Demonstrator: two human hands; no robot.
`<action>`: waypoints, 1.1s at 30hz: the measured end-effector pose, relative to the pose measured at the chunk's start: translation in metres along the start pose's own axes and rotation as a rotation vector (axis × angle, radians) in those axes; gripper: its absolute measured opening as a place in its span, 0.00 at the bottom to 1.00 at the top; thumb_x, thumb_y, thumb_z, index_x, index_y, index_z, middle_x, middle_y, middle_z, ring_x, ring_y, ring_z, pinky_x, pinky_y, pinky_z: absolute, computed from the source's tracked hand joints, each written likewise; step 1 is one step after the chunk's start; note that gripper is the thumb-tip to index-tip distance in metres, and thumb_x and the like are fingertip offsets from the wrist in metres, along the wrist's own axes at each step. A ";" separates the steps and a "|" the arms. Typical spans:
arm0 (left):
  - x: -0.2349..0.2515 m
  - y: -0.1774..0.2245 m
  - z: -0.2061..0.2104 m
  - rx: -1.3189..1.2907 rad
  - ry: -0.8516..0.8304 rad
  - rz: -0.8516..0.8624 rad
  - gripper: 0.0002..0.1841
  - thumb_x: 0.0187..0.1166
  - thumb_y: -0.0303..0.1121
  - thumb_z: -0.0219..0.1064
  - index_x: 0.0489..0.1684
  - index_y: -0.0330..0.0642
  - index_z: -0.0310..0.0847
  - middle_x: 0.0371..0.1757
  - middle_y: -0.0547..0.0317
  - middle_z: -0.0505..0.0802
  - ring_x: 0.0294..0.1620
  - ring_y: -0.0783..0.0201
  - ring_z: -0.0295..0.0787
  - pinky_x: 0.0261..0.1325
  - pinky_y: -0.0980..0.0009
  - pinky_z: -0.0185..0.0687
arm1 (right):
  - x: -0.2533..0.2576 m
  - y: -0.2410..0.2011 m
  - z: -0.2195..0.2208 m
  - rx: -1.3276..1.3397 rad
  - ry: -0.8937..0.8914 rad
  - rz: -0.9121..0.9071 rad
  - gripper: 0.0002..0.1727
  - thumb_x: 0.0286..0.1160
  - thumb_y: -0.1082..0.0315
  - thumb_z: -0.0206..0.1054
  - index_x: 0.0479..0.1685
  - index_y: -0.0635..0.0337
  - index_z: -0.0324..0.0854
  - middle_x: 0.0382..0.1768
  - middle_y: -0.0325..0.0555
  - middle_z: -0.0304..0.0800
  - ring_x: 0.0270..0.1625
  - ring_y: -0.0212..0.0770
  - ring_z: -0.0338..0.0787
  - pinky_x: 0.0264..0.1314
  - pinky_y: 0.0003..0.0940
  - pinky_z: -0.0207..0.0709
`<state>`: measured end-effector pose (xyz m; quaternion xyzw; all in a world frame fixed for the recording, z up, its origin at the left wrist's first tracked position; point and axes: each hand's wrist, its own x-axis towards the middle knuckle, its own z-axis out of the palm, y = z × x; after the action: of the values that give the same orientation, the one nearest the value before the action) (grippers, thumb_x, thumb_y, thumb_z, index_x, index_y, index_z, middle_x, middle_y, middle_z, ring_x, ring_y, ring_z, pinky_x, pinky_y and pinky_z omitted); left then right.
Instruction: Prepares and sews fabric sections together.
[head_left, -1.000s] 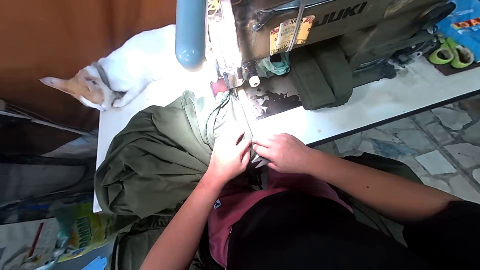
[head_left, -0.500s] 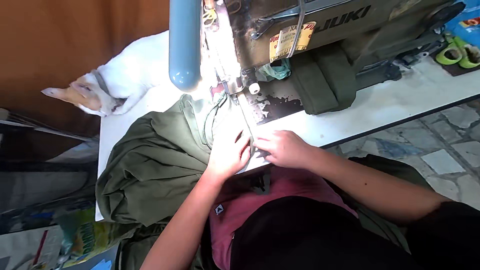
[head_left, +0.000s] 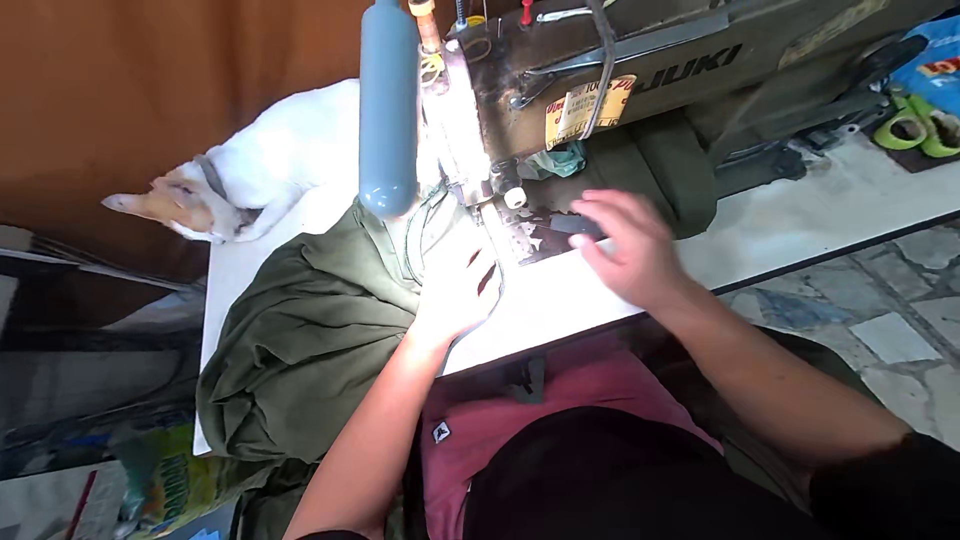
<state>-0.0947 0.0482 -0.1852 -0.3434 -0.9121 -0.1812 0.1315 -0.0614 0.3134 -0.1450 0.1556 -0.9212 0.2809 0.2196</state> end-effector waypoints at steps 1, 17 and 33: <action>0.002 -0.002 0.000 -0.008 0.012 0.001 0.19 0.75 0.40 0.61 0.53 0.41 0.93 0.64 0.42 0.91 0.68 0.44 0.87 0.68 0.42 0.79 | -0.003 0.011 -0.015 -0.013 0.066 -0.011 0.21 0.84 0.63 0.60 0.65 0.70 0.84 0.68 0.66 0.85 0.71 0.62 0.84 0.74 0.56 0.76; 0.036 -0.036 0.006 0.009 0.031 0.010 0.17 0.77 0.41 0.61 0.45 0.39 0.93 0.59 0.42 0.92 0.67 0.42 0.87 0.69 0.42 0.78 | -0.041 0.179 -0.069 -0.380 0.303 0.254 0.34 0.85 0.51 0.53 0.83 0.68 0.67 0.87 0.76 0.56 0.91 0.78 0.49 0.89 0.72 0.39; 0.046 -0.045 0.004 0.010 0.065 -0.035 0.17 0.79 0.41 0.60 0.37 0.37 0.90 0.50 0.42 0.93 0.59 0.42 0.89 0.70 0.44 0.77 | -0.033 0.163 -0.096 -0.350 0.055 0.355 0.31 0.88 0.53 0.51 0.75 0.72 0.74 0.80 0.79 0.68 0.83 0.81 0.64 0.81 0.77 0.55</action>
<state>-0.1587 0.0454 -0.1827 -0.3207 -0.9141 -0.1900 0.1593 -0.0692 0.5051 -0.1631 -0.0569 -0.9624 0.1555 0.2155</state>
